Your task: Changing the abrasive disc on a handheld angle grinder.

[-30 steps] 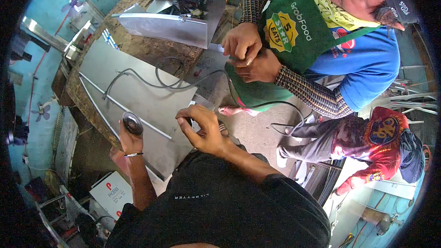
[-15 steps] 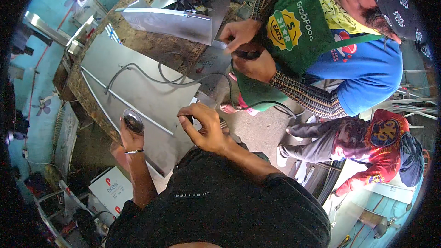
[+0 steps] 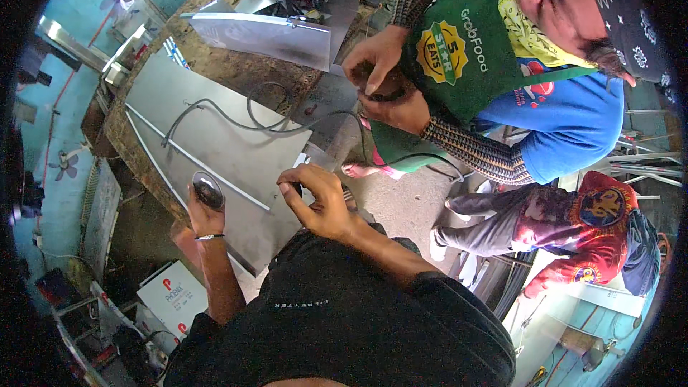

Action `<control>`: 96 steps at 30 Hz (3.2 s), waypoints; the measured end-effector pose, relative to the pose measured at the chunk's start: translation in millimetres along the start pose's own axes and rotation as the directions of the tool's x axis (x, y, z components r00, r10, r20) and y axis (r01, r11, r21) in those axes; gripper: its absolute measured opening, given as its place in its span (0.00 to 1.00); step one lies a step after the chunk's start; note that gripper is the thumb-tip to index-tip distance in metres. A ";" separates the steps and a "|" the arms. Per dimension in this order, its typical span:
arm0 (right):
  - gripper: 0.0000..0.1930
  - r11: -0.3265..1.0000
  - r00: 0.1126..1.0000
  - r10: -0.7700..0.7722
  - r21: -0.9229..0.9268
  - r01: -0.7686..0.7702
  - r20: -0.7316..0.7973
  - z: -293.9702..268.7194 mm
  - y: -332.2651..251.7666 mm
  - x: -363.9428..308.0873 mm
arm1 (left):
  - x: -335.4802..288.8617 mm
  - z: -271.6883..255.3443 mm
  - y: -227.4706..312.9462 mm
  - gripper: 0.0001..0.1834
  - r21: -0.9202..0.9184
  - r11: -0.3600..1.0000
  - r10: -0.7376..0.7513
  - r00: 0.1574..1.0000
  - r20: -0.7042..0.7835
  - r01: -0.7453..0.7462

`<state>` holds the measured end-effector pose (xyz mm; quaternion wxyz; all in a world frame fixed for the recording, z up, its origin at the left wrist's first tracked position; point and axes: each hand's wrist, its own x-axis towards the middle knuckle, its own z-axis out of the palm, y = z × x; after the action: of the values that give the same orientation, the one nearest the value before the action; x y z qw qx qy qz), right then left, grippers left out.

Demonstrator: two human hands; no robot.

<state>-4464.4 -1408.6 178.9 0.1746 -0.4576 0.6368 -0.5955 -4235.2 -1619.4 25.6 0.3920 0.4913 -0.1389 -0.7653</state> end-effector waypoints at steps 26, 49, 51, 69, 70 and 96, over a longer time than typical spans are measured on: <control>0.04 0.999 0.999 0.052 -0.003 -0.052 0.015 -4.3 0.8 -6.0 | -2.3 2.9 -1.4 0.18 0.010 0.999 -0.032 0.999 0.015 0.032; 0.05 0.998 0.998 0.067 0.000 -0.067 0.011 1.2 -2.4 -25.2 | -11.8 -0.3 -3.3 0.19 -0.015 1.000 -0.016 1.000 -0.018 0.016; 0.05 0.997 0.997 0.072 -0.010 -0.072 0.018 1.7 -3.8 -25.3 | -10.4 -2.4 -2.6 0.19 -0.024 1.000 -0.020 1.000 -0.012 0.020; 0.05 0.996 0.996 0.091 -0.021 -0.091 0.024 2.6 -1.5 -13.9 | 2.3 1.2 -1.9 0.18 -0.039 0.998 -0.042 0.999 -0.013 0.042; 0.05 0.997 0.997 0.072 -0.021 -0.071 0.020 3.5 -1.1 -12.8 | 4.0 -0.1 -0.8 0.18 -0.037 0.998 -0.044 0.999 -0.017 0.043; 0.05 0.993 0.991 0.119 -0.024 -0.118 0.064 4.5 3.5 -5.1 | 20.1 -7.8 -3.2 0.17 -0.077 0.995 -0.055 0.998 0.025 0.056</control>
<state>-4459.6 -1407.7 173.0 0.2258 -0.4400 0.6626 -0.5624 -4234.2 -1630.8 7.0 0.3878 0.4704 -0.0998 -0.7864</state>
